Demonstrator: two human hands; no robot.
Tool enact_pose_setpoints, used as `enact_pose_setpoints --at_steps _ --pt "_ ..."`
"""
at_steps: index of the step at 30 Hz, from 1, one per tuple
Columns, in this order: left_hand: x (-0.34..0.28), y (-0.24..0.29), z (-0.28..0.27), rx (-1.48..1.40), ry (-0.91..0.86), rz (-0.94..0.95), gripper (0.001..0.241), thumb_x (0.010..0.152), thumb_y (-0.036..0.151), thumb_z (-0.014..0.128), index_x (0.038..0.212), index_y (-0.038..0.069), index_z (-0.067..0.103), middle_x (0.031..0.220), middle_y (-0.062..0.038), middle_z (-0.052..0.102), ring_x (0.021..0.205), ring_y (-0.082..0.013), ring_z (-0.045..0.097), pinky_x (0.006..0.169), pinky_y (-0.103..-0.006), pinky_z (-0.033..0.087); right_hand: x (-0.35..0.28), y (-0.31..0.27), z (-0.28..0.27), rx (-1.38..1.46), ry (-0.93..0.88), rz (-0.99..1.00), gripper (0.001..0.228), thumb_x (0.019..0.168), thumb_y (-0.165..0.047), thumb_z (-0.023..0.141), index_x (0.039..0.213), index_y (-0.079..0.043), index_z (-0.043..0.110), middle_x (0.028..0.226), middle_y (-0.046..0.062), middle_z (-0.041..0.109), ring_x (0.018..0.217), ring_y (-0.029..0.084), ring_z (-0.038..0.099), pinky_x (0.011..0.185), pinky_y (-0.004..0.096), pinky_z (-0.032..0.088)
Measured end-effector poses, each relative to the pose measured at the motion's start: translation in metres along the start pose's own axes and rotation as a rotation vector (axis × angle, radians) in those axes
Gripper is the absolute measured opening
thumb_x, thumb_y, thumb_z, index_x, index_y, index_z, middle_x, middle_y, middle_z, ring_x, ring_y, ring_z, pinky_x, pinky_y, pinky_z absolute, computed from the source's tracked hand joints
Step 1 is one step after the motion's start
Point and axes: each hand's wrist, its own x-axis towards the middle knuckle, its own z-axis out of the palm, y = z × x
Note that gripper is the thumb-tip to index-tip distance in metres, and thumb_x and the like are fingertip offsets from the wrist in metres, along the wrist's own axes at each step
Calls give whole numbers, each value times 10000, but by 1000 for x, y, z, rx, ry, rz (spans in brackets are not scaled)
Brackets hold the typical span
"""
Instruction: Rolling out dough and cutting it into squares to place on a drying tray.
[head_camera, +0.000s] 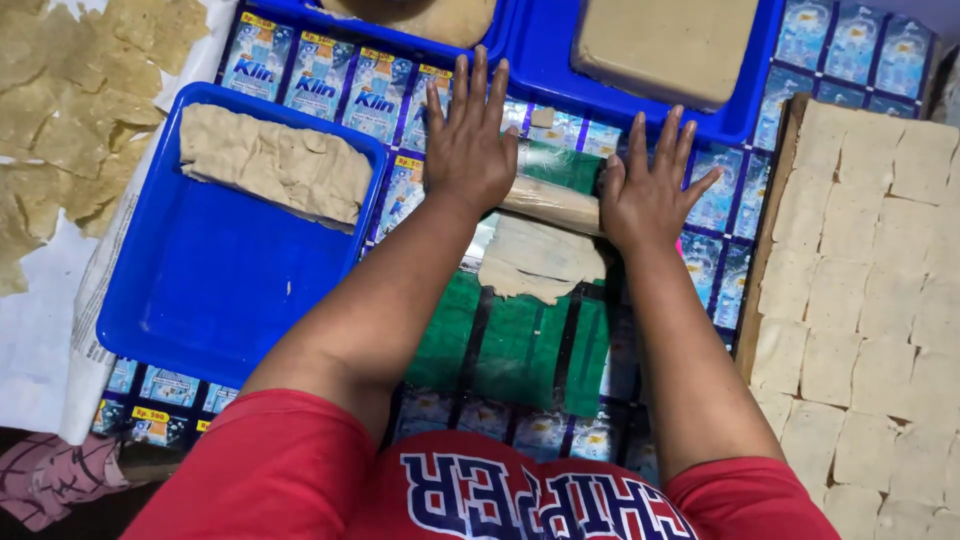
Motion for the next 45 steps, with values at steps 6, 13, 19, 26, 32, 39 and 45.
enact_pose_setpoints --at_steps 6,13,19,26,32,39,45 --pt "-55 -6 22 -21 114 49 649 1027 352 402 1639 154 316 1714 -122 70 1570 -328 -18 1206 -659 -23 -54 -3 2 -45 58 -104 575 1067 -378 433 1596 -154 467 1700 156 167 1556 392 116 1135 755 28" --pt "-147 -14 32 -86 75 107 553 1109 410 313 1635 240 313 1732 -106 142 1590 -355 110 1247 -615 45 -138 9 23 -66 201 -240 646 1074 -427 443 1636 -128 330 1692 146 294 1536 352 283 1139 760 121" --pt "-173 -25 51 -90 168 127 548 1048 363 501 1576 281 378 1580 -108 395 1524 -342 284 1238 -617 115 -173 13 12 -21 273 -318 671 1057 -396 520 1605 -51 344 1628 195 392 1470 362 408 1151 696 205" --pt "-152 -50 55 -218 141 75 626 672 536 869 1174 278 597 1092 15 589 1154 -270 610 1189 -656 229 -109 120 40 200 232 84 296 969 -398 721 1160 -172 710 1098 26 572 1057 308 638 912 449 517" --pt "-191 -64 51 -439 223 -148 644 762 352 871 1300 181 562 1131 -88 596 1112 -364 628 990 -536 496 -101 134 34 31 -40 65 512 805 -324 851 1240 -154 641 1192 112 517 1091 453 650 879 532 578" --pt "-200 -64 43 -553 523 -135 645 766 115 863 1323 86 540 1092 -201 625 1032 -454 651 903 -541 538 -89 142 47 7 -105 -25 537 736 -76 790 1231 -17 590 1232 228 463 1140 567 596 960 544 568" --pt "-213 -72 63 -446 590 62 488 927 149 723 1381 94 554 1293 -160 542 1205 -402 594 991 -510 514 -107 116 29 -158 -15 -16 363 938 -57 596 1275 37 499 1142 259 462 1083 554 524 844 617 565"
